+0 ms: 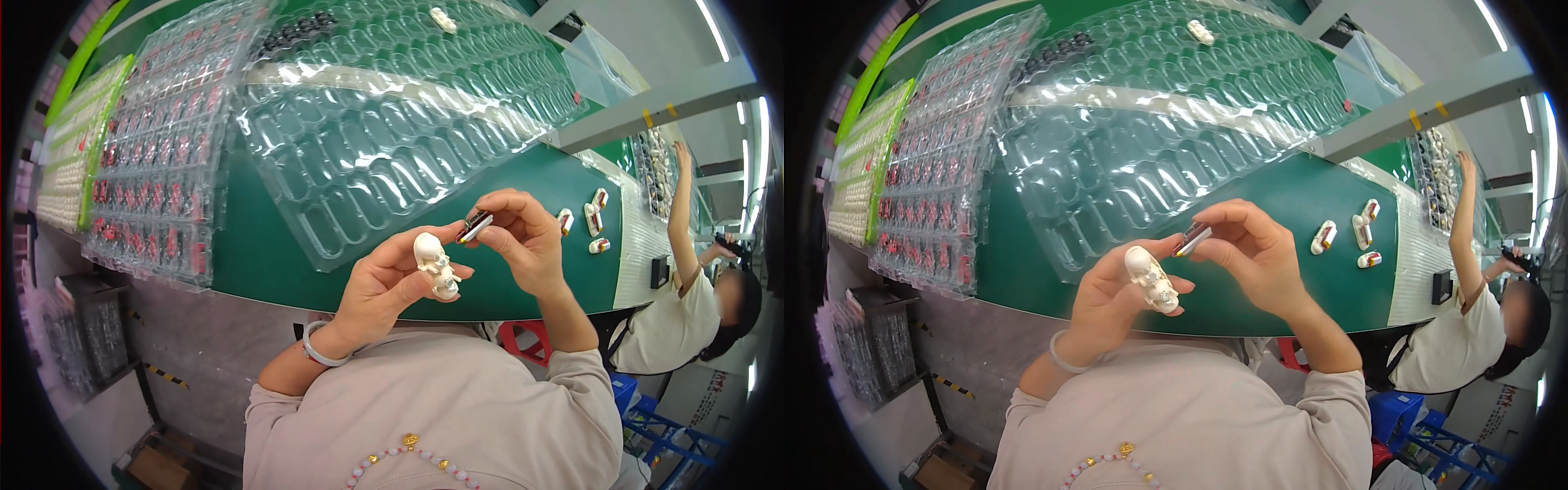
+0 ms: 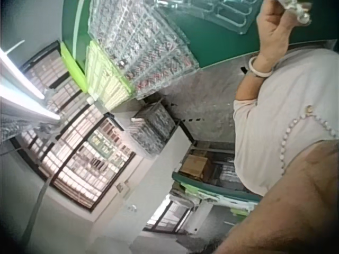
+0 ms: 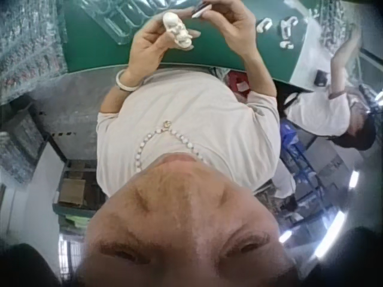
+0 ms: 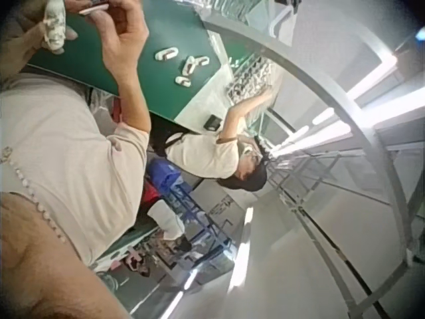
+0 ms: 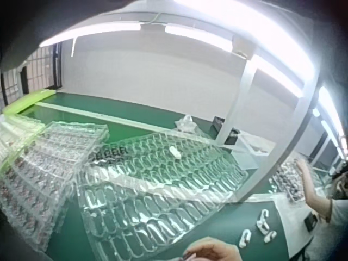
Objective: The person assembles small white plastic electronic components by inserting red and white parts into them. They use a screwdriver to tighten screws and apply glue from a bottle to secure the components. The person then places the assembled units into clear plastic packaging trays on a green workbench.
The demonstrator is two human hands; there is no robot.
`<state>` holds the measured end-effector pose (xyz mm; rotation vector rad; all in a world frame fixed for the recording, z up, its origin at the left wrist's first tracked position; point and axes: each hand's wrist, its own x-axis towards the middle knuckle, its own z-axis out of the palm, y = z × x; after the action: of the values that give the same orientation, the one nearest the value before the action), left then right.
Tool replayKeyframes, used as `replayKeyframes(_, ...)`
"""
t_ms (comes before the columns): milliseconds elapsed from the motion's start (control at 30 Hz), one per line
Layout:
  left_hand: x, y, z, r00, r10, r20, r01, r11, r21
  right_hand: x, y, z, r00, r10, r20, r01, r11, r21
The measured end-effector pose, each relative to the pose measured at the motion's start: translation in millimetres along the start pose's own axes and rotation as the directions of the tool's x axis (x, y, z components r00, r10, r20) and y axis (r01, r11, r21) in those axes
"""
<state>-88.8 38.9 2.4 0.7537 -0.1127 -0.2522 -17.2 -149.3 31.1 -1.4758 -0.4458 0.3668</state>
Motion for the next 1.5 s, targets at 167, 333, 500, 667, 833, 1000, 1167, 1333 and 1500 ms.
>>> replayKeyframes(167,25.2,-36.3,24.5,0.997,-0.016,0.071,0.014,0.999,0.033,-31.4,15.3,-24.5,0.945,-0.230,-0.234,0.167,0.951,-0.260)
replayKeyframes(333,41.7,-50.6,48.4,0.986,-0.139,0.090,0.129,0.986,0.108,-51.6,23.4,-47.4,0.888,-0.329,-0.322,0.224,0.920,-0.322)
replayKeyframes(500,51.8,-56.5,57.1,0.967,-0.255,0.018,0.254,0.965,0.063,-68.3,25.6,-66.5,0.873,-0.339,-0.349,0.243,0.926,-0.290)
replayKeyframes(667,54.8,-53.3,56.2,0.906,-0.423,-0.014,0.421,0.905,-0.056,-70.9,13.0,-73.7,0.896,-0.417,-0.154,0.337,0.863,-0.377)
replayKeyframes(833,50.5,-56.6,57.2,0.904,-0.422,-0.069,0.422,0.906,-0.021,-69.4,19.4,-65.0,0.951,-0.291,-0.107,0.261,0.938,-0.227)
replayKeyframes(1000,48.7,-48.5,61.6,0.897,-0.430,-0.103,0.432,0.902,0.001,-72.0,28.4,-61.7,0.983,-0.134,-0.123,0.151,0.978,0.145)
replayKeyframes(1167,47.5,-50.8,58.3,0.897,-0.429,-0.108,0.423,0.903,-0.079,-73.9,35.4,-60.5,0.991,-0.080,-0.111,0.102,0.972,0.211)
replayKeyframes(1333,46.9,-52.2,55.5,0.894,-0.435,-0.109,0.427,0.900,-0.089,-73.8,31.7,-59.2,0.990,-0.080,-0.120,0.091,0.991,0.094)
replayKeyframes(1500,47.6,-53.4,53.7,0.898,-0.428,-0.102,0.419,0.902,-0.099,-71.4,28.7,-58.4,0.988,-0.080,-0.132,0.095,0.989,0.109)
